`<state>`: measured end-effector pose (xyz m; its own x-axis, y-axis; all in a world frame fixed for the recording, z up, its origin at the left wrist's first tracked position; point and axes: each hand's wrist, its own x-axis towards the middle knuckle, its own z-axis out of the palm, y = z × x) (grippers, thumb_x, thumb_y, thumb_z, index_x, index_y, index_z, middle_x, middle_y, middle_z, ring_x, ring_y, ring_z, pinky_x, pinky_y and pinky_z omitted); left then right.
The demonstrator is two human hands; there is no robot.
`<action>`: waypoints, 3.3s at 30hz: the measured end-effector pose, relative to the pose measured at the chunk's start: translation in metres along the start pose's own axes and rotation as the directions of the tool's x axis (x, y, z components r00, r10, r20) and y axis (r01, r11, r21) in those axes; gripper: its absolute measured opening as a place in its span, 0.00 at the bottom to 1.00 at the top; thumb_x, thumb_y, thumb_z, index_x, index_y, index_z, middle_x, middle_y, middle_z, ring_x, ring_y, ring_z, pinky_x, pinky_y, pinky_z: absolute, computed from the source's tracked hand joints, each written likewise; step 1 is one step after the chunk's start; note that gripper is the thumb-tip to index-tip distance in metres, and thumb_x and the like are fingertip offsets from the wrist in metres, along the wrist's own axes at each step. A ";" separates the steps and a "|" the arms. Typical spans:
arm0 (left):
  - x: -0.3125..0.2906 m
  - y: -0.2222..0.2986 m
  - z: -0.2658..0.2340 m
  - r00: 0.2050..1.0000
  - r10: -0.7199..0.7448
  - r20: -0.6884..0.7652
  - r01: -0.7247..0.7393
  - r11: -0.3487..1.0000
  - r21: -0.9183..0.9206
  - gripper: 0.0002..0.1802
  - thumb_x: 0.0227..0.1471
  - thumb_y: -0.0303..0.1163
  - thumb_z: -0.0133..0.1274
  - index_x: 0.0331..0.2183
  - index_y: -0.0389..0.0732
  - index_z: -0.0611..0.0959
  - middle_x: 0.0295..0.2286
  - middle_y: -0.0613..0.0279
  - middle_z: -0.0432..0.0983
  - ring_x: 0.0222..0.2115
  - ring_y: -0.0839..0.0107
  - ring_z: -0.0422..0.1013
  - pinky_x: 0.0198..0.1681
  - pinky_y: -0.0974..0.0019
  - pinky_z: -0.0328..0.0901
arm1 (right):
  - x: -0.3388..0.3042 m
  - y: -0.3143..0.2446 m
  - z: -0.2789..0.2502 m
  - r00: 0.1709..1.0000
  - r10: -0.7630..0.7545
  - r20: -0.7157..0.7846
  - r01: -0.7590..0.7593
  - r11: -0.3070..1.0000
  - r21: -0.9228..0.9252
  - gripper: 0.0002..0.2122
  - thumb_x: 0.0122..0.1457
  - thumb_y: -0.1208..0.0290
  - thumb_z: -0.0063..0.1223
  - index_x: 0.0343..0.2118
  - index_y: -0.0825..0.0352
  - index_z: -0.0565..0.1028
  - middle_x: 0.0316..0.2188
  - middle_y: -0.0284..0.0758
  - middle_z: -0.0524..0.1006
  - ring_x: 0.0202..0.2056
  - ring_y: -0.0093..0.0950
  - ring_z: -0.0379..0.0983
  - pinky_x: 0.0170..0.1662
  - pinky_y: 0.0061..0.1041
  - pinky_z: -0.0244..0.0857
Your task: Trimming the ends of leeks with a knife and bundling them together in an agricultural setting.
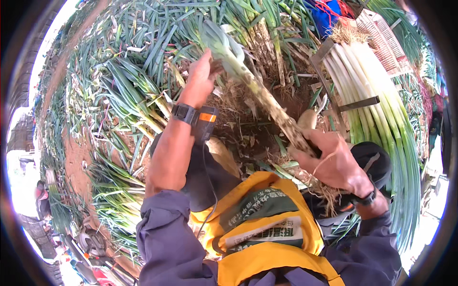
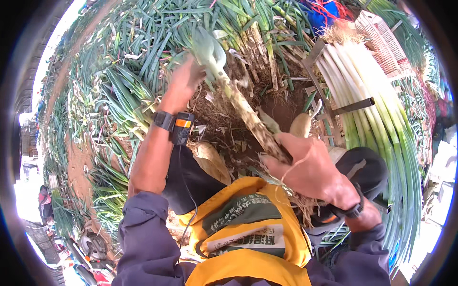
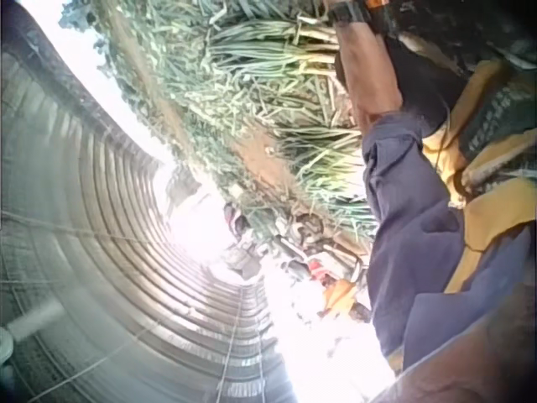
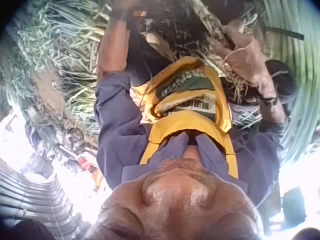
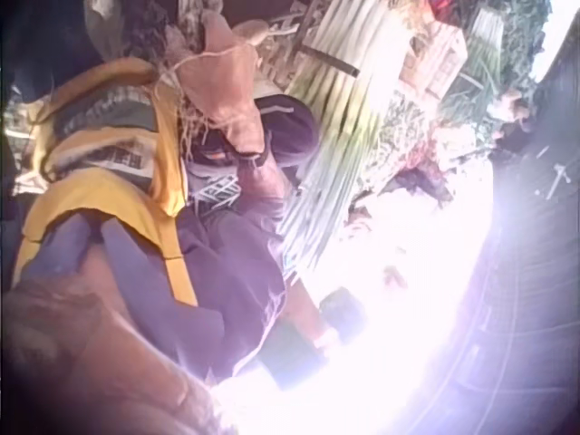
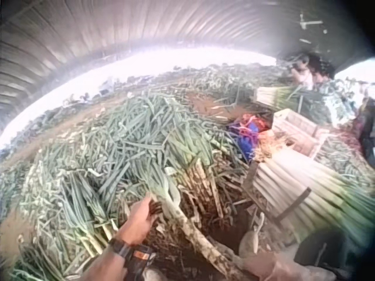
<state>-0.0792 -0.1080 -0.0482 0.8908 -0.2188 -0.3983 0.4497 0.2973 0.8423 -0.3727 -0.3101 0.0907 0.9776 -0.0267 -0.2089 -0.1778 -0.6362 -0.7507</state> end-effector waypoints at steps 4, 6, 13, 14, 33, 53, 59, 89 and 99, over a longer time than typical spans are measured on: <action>-0.011 -0.024 0.010 0.976 -0.203 0.077 0.199 0.979 0.051 0.16 0.63 0.42 0.53 0.45 0.42 0.76 0.33 0.59 0.74 0.34 0.68 0.72 0.40 0.67 0.72 | -0.025 -0.002 -0.012 0.983 -0.180 0.027 0.178 0.927 -0.330 0.13 0.51 0.66 0.64 0.35 0.68 0.76 0.22 0.45 0.76 0.28 0.47 0.75 0.31 0.40 0.68; -0.007 -0.025 0.004 0.967 -0.228 0.109 0.229 0.973 0.010 0.15 0.63 0.43 0.53 0.44 0.43 0.77 0.32 0.59 0.74 0.33 0.69 0.72 0.39 0.67 0.71 | -0.031 0.001 -0.012 0.948 -0.314 0.053 0.298 0.813 -0.501 0.14 0.48 0.68 0.65 0.34 0.67 0.75 0.20 0.42 0.73 0.26 0.44 0.73 0.31 0.42 0.65; -0.022 0.066 0.021 0.969 0.191 0.159 -0.127 0.930 -0.344 0.09 0.58 0.38 0.60 0.36 0.45 0.82 0.29 0.66 0.79 0.26 0.75 0.71 0.30 0.70 0.65 | -0.001 0.004 0.016 0.863 -0.500 -0.077 0.377 0.736 -0.562 0.21 0.48 0.69 0.65 0.44 0.71 0.73 0.23 0.38 0.75 0.27 0.40 0.74 0.32 0.39 0.67; -0.010 0.083 0.001 0.968 0.237 0.083 -0.212 0.947 -0.240 0.05 0.58 0.33 0.59 0.35 0.43 0.82 0.30 0.64 0.80 0.31 0.71 0.74 0.36 0.66 0.70 | 0.016 0.018 0.031 0.831 -0.549 -0.094 0.419 0.727 -0.544 0.21 0.50 0.69 0.63 0.46 0.72 0.73 0.23 0.38 0.75 0.27 0.39 0.74 0.32 0.38 0.67; -0.028 0.069 0.004 0.759 0.527 0.382 -0.336 0.820 -0.462 0.11 0.61 0.32 0.56 0.44 0.40 0.79 0.42 0.55 0.79 0.44 0.66 0.75 0.50 0.58 0.71 | 0.224 -0.028 0.077 0.919 -0.346 -0.188 0.392 0.761 0.516 0.12 0.60 0.69 0.64 0.41 0.72 0.78 0.35 0.29 0.80 0.35 0.16 0.73 0.39 0.18 0.68; -0.017 0.091 -0.028 0.813 0.581 0.041 -0.472 0.698 -0.538 0.05 0.62 0.30 0.55 0.40 0.42 0.77 0.33 0.66 0.73 0.34 0.69 0.72 0.42 0.61 0.73 | 0.125 0.042 0.088 0.985 -0.156 0.072 0.072 0.754 0.653 0.09 0.58 0.69 0.63 0.37 0.66 0.78 0.30 0.28 0.79 0.29 0.16 0.73 0.33 0.19 0.69; -0.016 0.086 -0.033 0.794 0.597 0.112 -0.476 0.727 -0.495 0.10 0.63 0.34 0.54 0.43 0.40 0.77 0.30 0.63 0.73 0.30 0.68 0.71 0.37 0.63 0.73 | 0.096 0.249 0.188 0.924 0.044 0.380 0.088 0.942 -0.324 0.10 0.56 0.70 0.58 0.39 0.70 0.77 0.34 0.46 0.78 0.34 0.45 0.75 0.41 0.38 0.71; 0.001 0.095 -0.066 0.804 0.460 0.377 -0.121 0.747 -0.653 0.22 0.62 0.42 0.53 0.44 0.32 0.72 0.34 0.52 0.68 0.34 0.62 0.65 0.39 0.60 0.69 | 0.213 0.002 0.146 0.914 -0.345 -0.215 0.356 0.934 0.015 0.11 0.57 0.67 0.59 0.32 0.73 0.80 0.18 0.46 0.76 0.20 0.38 0.75 0.29 0.33 0.68; -0.003 0.095 -0.056 0.785 0.497 0.370 -0.162 0.741 -0.652 0.21 0.64 0.44 0.49 0.43 0.32 0.73 0.32 0.55 0.68 0.33 0.63 0.65 0.39 0.61 0.69 | 0.176 -0.003 0.139 0.996 -0.086 -0.025 0.083 0.793 0.603 0.14 0.63 0.66 0.55 0.43 0.73 0.80 0.31 0.46 0.79 0.28 0.34 0.78 0.34 0.33 0.70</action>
<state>-0.0353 -0.0270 0.0122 0.8985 -0.3674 0.2402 0.2314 0.8615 0.4520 -0.2161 -0.2055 -0.0312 0.9917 0.0092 -0.1282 -0.1277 -0.0414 -0.9909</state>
